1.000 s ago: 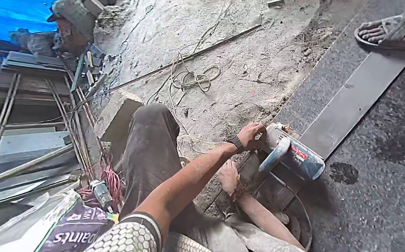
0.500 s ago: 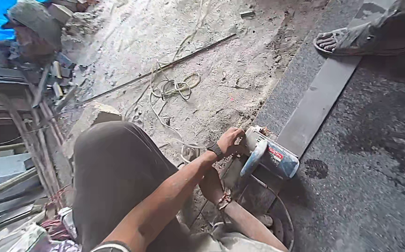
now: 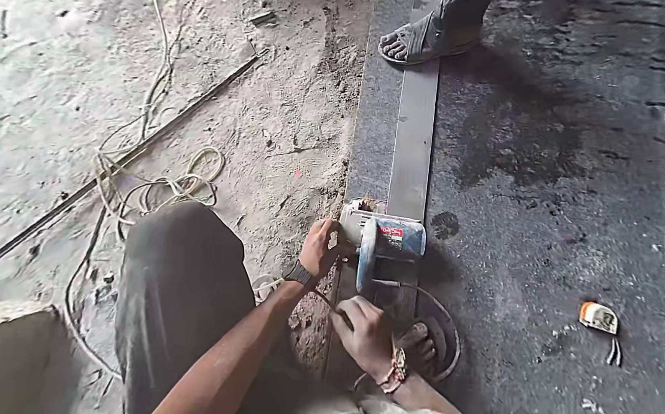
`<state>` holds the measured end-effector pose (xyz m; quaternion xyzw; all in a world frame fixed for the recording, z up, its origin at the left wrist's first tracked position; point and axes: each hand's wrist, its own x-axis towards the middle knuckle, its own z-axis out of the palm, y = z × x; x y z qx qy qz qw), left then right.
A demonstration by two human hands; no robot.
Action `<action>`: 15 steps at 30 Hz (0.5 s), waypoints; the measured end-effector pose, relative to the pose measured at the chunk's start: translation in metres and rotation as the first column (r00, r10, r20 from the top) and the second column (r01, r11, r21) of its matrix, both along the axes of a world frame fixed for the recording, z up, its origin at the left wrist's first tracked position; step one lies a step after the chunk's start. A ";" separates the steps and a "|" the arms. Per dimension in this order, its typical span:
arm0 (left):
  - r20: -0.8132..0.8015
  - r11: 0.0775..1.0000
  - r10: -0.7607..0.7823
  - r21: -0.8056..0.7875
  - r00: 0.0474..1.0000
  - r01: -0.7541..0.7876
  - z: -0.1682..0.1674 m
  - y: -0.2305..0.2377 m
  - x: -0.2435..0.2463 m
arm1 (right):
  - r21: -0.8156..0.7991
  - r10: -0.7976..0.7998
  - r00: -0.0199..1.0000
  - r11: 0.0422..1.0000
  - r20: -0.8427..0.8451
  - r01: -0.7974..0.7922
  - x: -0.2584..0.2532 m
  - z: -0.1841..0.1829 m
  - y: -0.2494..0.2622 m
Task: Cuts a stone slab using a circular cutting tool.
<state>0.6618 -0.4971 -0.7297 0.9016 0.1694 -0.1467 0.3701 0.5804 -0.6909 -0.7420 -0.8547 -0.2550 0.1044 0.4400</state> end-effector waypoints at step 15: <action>0.044 0.989 0.005 -0.147 0.999 0.001 -0.014 0.012 -0.001 | -0.321 -0.348 0.928 0.901 -0.135 0.291 0.065 0.024 -0.006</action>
